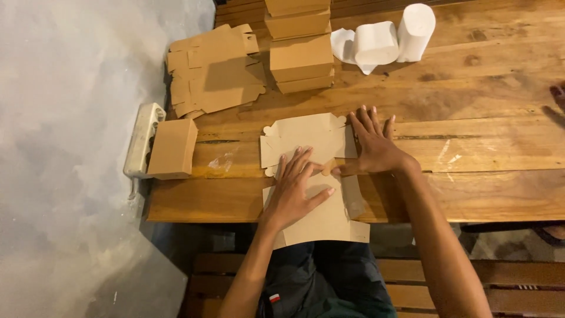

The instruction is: Assembling cardboard boxes from flat templates by folding and tucking flaps on a wooden table.

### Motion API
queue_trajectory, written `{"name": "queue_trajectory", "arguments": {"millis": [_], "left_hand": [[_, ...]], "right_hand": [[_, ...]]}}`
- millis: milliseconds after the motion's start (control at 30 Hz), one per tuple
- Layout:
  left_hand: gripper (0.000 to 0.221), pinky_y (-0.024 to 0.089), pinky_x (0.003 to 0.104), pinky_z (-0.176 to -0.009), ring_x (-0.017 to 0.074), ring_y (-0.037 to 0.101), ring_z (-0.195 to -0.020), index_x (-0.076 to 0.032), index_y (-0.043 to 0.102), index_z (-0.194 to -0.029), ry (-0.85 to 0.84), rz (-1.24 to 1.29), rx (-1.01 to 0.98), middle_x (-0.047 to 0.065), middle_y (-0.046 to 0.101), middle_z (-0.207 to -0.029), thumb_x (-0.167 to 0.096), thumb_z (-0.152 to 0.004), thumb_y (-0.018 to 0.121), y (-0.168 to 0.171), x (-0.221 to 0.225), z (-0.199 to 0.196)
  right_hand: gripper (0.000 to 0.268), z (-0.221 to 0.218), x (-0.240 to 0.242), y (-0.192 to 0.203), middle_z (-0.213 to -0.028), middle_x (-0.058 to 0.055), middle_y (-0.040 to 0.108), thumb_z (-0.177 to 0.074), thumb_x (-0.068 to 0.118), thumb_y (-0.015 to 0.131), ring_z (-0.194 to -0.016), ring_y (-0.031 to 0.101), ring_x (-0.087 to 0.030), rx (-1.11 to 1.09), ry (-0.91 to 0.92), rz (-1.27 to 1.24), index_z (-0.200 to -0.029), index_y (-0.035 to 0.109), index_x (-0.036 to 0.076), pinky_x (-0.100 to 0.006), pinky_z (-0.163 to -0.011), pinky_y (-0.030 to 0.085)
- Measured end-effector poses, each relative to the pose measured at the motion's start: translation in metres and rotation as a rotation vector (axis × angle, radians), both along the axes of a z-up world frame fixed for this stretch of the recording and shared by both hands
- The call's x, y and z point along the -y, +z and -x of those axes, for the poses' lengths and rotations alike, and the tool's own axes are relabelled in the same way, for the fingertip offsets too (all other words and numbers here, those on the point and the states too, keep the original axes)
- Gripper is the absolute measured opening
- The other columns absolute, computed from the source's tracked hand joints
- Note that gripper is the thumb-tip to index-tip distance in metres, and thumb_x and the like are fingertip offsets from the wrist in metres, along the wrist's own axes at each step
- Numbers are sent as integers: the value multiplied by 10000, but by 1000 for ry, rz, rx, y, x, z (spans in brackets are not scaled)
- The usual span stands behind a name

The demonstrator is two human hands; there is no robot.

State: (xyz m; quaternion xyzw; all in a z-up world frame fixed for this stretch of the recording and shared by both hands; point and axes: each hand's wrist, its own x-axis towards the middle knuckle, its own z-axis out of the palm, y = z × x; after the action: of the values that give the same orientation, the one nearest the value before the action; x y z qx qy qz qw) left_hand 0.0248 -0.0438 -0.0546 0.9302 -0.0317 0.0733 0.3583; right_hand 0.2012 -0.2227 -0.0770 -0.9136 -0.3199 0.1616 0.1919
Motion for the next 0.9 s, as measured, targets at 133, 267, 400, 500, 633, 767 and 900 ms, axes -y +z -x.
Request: {"name": "queue_trajectory", "arguments": {"millis": [133,267,400,500,633,767,900], "left_hand": [[313,337,551,-1136,406,494,-1355,-142,646,-1180,126,381,219,187,567,-1377,-329,-930,675,-29,-31,2],[441,403,455,-1011,316,581,-1150,-138,652,-1185,436,100,253,79,588,-1215,-407,-850,752,-33,-67,31],[570,320,497,-1027,349,514,-1171,-96,677,-1178,514,-12,164,121,558,-1230,-444,-748,816,-25,-59,51],[553,324,490,-1026,341,519,-1160,-85,686,-1205,527,23,191,129,578,-1222,-406,-770,806,-20,-53,51],[533,354,469,-987,330,559,-1071,-99,678,-1258,530,108,218,116,612,-1129,-304,-784,813,-23,-51,51],[538,273,493,-1040,310,598,-1078,-93,664,-1252,536,141,262,98,691,-1073,-302,-780,818,-30,-46,47],[465,237,472,-1097,259,660,-1073,-104,649,-1231,506,296,282,78,729,-1083,-255,-817,798,-40,-46,43]], "right_hand": [[1435,2,3,0,-1717,-201,4,-529,736,844,-1561,-102,-427,10,29,-33,-1670,125,245,-673,-1160,-229],[1262,12,2,3,-1708,-250,20,-585,634,878,-1556,-102,-457,3,36,-114,-1634,283,261,-686,-1129,-257],[1064,14,1,-15,-1695,-285,85,-626,465,891,-1559,-80,-485,37,16,-196,-1567,427,283,-737,-1115,-227],[959,15,-8,-36,-1687,-240,197,-639,466,820,-1566,71,-489,279,43,-144,-1525,464,377,-811,-1135,-43],[777,43,-33,-56,-1588,-240,372,-734,360,755,-1526,244,-491,393,-72,-184,-1475,539,271,-802,-1150,98],[494,61,-46,-54,-1507,-224,451,-930,189,568,-1496,345,-448,433,-117,-222,-1423,561,160,-653,-1211,216],[509,58,-45,-56,-1514,-185,500,-972,183,513,-1469,415,-394,476,47,-247,-1477,532,126,-587,-1206,278]]}}
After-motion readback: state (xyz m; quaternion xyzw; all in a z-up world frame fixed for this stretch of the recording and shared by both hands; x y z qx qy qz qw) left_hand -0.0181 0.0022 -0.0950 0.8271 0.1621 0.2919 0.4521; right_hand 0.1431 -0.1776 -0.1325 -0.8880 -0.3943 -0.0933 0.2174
